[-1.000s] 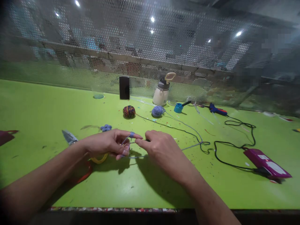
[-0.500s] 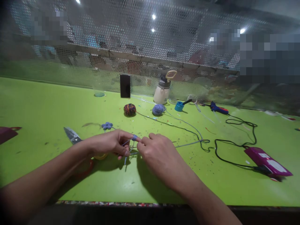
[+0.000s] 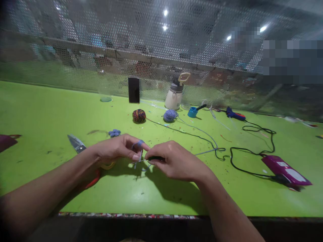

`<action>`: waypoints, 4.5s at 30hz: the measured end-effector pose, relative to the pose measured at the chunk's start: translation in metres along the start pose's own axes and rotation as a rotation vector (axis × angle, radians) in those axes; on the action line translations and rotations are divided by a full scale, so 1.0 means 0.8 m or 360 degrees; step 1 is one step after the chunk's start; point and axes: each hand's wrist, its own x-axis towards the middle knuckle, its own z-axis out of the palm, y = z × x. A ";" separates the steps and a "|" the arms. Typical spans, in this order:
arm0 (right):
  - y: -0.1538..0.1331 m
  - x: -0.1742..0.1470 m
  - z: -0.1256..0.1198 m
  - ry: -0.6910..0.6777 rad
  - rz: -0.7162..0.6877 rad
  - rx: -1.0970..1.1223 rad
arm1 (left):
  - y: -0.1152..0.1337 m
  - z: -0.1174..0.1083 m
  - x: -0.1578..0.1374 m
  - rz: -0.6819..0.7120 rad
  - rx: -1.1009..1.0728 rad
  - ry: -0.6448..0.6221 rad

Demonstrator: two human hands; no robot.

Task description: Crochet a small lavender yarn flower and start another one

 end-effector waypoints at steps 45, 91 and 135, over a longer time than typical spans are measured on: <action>0.020 0.005 0.025 0.0376 0.0697 0.1061 | 0.012 0.013 -0.003 0.0227 -0.0196 0.0499; 0.006 0.013 0.040 0.0729 0.0473 0.0661 | 0.018 0.024 -0.011 0.0379 -0.0467 0.0593; 0.010 0.003 0.030 0.0393 0.0519 0.0994 | 0.012 0.023 -0.006 0.0159 -0.0410 0.0326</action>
